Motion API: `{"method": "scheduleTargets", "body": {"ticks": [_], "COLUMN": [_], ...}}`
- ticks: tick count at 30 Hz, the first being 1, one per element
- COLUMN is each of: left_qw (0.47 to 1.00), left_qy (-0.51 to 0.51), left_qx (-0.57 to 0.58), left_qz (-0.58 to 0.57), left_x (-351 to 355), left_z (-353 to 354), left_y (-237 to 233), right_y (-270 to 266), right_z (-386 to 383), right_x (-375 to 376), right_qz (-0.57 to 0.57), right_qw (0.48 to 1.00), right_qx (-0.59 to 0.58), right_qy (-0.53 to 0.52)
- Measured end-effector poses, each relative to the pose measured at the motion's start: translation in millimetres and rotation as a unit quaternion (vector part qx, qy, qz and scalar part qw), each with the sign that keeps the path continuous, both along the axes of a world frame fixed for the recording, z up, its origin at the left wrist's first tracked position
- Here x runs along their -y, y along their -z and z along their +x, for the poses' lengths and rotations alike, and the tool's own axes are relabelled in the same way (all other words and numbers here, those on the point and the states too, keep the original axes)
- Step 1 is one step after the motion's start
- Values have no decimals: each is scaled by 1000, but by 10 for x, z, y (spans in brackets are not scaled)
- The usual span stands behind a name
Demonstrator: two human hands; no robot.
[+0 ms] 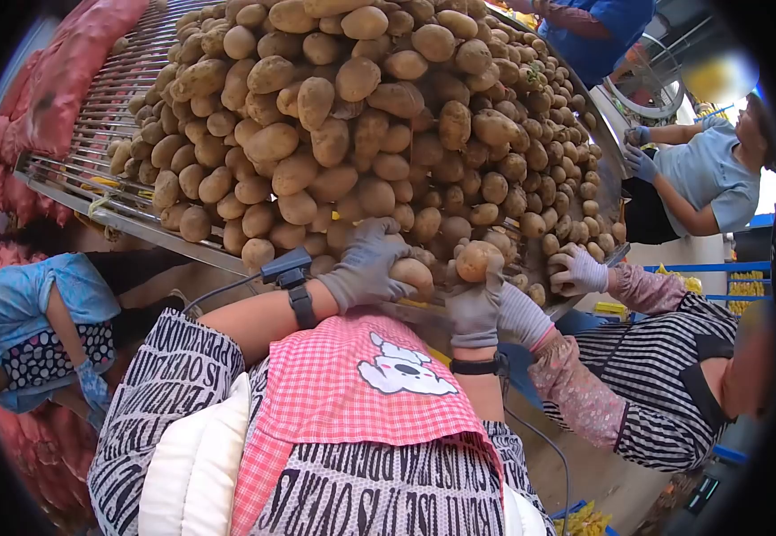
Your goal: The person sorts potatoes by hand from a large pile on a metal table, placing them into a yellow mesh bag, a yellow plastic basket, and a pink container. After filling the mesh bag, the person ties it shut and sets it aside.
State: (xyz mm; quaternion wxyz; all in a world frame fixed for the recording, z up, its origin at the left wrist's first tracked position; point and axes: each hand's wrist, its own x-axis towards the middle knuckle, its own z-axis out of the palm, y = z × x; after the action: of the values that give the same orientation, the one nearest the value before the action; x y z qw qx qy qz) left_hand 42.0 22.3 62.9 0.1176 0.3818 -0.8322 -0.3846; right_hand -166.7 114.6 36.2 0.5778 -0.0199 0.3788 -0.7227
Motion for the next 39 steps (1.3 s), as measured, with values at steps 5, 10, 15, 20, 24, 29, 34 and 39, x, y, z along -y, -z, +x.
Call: {"method": "scheduleTargets", "body": {"ticks": [5,10,15,20,24,29,34,39], "left_qw": [998,942,491,540,496,774,804,867], "left_qy": [15,-65,10,131,201,483,418,285], "left_qx": [44,-159,-391,-358,-126,106,150,66], "left_qz": [-35,288,778,751,835,395,396,404], "left_x": [-32,16,-28,-569,-1187,-1791,-1570,-1018], "left_z": [-164,-85,-272,-885,-1398,-1753,-1448,-884], "left_y": [102,-1,-166,-72,-84,274,299,179], "right_y": [-64,-13,-53,126,390,557,450,186], "right_z": [126,31,63,256,472,700,699,479], "right_x": [-356,-784,-1435,-2268,-2837,-3233,-3177,-2434], "right_qz": [-30,-69,-16,88,166,94,215,271], "right_qw": [985,961,953,917,850,829,827,913], "right_qx": [170,266,272,246,238,249,195,86], "right_qy": [21,35,135,301,440,492,482,293]}}
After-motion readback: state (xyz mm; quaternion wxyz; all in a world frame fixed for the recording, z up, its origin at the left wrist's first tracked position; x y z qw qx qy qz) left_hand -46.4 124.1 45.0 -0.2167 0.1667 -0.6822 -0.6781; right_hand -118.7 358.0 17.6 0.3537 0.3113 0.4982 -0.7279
